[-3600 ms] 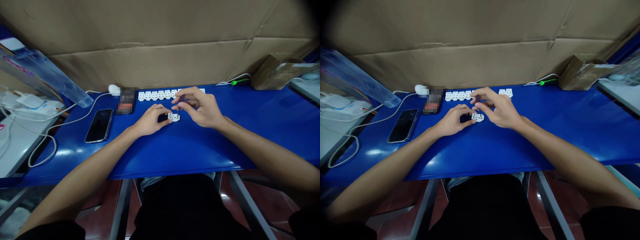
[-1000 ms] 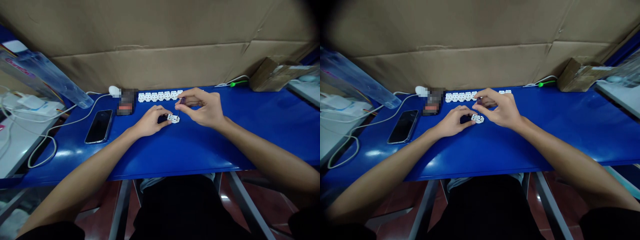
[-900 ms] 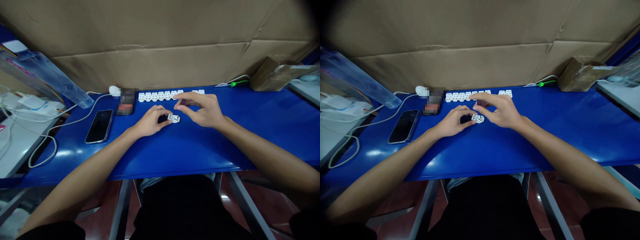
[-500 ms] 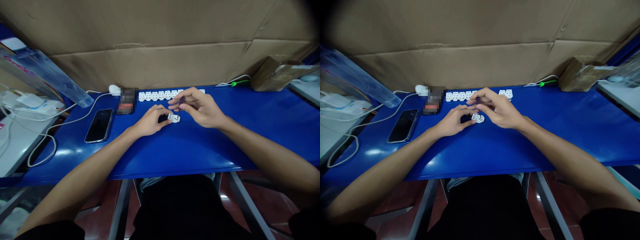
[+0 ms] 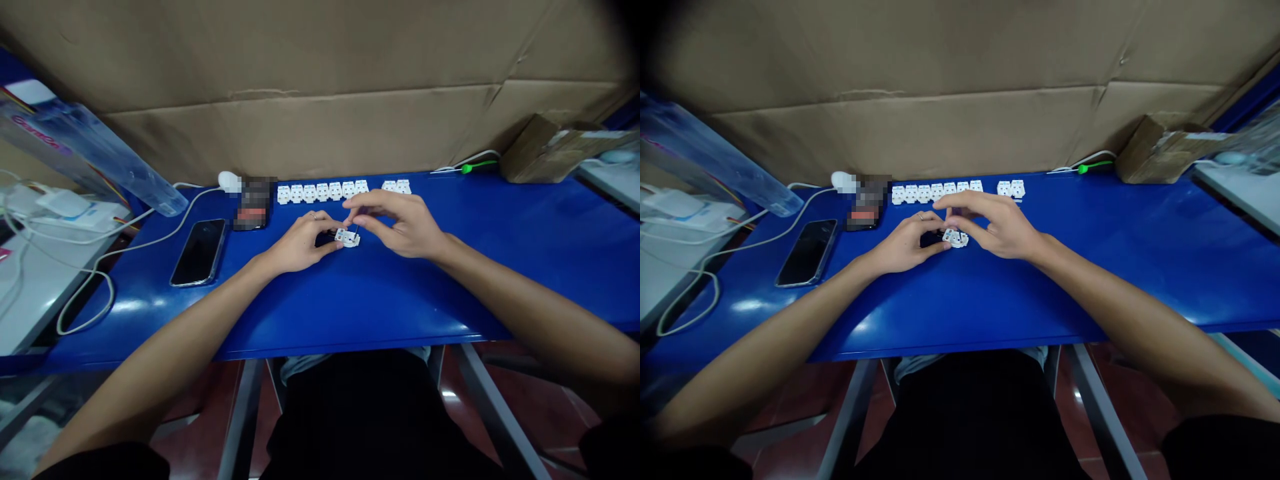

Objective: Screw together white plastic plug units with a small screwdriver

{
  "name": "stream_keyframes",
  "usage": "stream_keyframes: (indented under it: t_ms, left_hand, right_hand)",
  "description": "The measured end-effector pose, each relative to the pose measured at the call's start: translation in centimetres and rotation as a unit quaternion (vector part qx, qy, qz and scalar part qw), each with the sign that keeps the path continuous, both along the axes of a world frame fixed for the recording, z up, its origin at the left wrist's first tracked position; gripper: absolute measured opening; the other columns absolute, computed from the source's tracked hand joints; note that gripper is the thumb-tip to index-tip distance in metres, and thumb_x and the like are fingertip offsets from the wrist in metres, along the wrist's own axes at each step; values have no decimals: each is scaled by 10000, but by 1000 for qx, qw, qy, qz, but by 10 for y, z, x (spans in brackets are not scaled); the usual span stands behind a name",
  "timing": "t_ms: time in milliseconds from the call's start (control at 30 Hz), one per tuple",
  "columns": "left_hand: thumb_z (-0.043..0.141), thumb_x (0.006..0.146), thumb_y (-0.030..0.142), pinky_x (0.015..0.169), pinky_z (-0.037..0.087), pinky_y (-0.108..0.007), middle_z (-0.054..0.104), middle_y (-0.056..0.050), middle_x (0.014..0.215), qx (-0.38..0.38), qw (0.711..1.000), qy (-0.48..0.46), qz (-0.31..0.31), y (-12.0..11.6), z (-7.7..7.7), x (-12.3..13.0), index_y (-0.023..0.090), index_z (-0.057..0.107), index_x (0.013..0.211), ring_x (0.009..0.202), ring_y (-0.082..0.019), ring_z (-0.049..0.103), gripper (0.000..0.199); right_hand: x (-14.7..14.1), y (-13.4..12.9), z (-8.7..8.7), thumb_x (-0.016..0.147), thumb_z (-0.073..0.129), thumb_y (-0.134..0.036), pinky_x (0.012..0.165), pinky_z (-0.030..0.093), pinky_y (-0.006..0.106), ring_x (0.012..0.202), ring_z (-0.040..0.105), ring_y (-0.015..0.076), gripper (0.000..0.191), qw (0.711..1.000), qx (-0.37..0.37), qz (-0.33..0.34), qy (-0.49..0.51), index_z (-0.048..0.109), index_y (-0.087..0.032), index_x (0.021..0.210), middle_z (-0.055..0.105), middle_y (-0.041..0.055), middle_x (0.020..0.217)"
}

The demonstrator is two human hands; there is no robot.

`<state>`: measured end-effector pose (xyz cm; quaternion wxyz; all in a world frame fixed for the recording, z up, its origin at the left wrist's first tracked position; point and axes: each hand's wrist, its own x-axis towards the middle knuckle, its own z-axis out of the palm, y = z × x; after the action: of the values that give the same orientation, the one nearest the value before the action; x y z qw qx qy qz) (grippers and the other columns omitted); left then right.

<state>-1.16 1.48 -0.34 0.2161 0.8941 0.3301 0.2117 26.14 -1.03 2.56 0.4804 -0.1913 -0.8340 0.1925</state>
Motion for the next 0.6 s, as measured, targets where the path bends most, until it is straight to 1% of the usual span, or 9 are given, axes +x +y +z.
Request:
stream_keyframes:
  t_ms: [67, 100, 167, 233, 300, 367, 467, 533, 600]
  left_hand:
    - [759, 1107, 371, 1156, 568, -568, 808, -97, 1309, 2, 1000, 0, -3, 0, 0, 0, 301, 832, 1451, 1255, -341, 739, 359]
    - [759, 1105, 367, 1177, 561, -579, 812, -98, 1334, 3, 1000, 1, -4, 0, 0, 1, 304, 833, 1445, 1269, -344, 742, 354]
    - [756, 1103, 366, 1210, 550, -596, 821, -98, 1362, 3, 1000, 3, -5, 0, 1, 1, 308, 837, 1437, 1292, -350, 746, 348]
    - [754, 1106, 380, 1213, 552, -603, 829, -98, 1353, 4, 1000, 5, -3, -1, 1, 2, 308, 838, 1437, 1292, -353, 749, 349]
    - [755, 1107, 388, 1210, 553, -603, 832, -94, 1350, 5, 1000, 4, -3, -1, 1, 2, 313, 829, 1459, 1282, -348, 750, 367]
    - [760, 1105, 386, 1197, 557, -590, 830, -90, 1341, 4, 1000, -1, -5, -1, 1, 1, 314, 816, 1484, 1268, -337, 749, 390]
    - [785, 1089, 386, 1124, 580, -541, 821, -83, 1219, 4, 1000, -9, 3, -1, 1, 1, 308, 822, 1490, 1179, -318, 753, 410]
    - [806, 1076, 393, 1055, 591, -505, 801, -75, 1121, 4, 1000, -11, 9, -1, 1, 1, 306, 842, 1466, 1094, -304, 749, 402]
    - [820, 1064, 393, 1001, 591, -480, 793, -70, 1080, 6, 1000, -11, 12, -2, 2, 1, 305, 866, 1420, 1033, -293, 742, 370]
  right_hand:
    - [1, 0, 1, 1194, 676, -348, 1040, 723, 371, 1128, 877, 204, 304, 1000, 3, -3, -15, 794, -285, 1467, 895, 50, 1235]
    - [1, -1, 1, 1208, 642, -355, 1097, 711, 403, 1196, 869, 223, 324, 1000, -11, 2, -25, 780, -283, 1492, 889, 65, 1301]
    - [2, -1, 1, 1225, 597, -377, 1181, 689, 444, 1335, 840, 256, 352, 998, -57, 20, -32, 756, -284, 1525, 853, 85, 1442]
    - [2, -1, 1, 1220, 615, -406, 1192, 695, 440, 1391, 823, 265, 346, 994, -106, 34, -19, 753, -286, 1514, 825, 85, 1507]
    - [2, -1, 0, 1202, 662, -418, 1141, 722, 400, 1324, 849, 244, 316, 990, -132, 42, 7, 769, -280, 1466, 839, 76, 1455]
    - [2, -1, 1, 1181, 706, -405, 1078, 744, 359, 1201, 882, 213, 286, 989, -138, 44, 23, 791, -270, 1418, 867, 61, 1355]
    - [1, -2, 4, 1148, 758, -377, 993, 764, 335, 1060, 901, 194, 254, 992, -122, 28, 32, 835, -257, 1359, 894, 40, 1205]
    - [0, -5, 6, 1128, 785, -363, 953, 771, 333, 1013, 904, 195, 239, 993, -109, 11, 36, 860, -254, 1327, 899, 30, 1142]
    - [-2, -7, 6, 1113, 803, -343, 944, 774, 334, 989, 908, 196, 218, 993, -108, -1, 49, 877, -257, 1299, 899, 21, 1115]
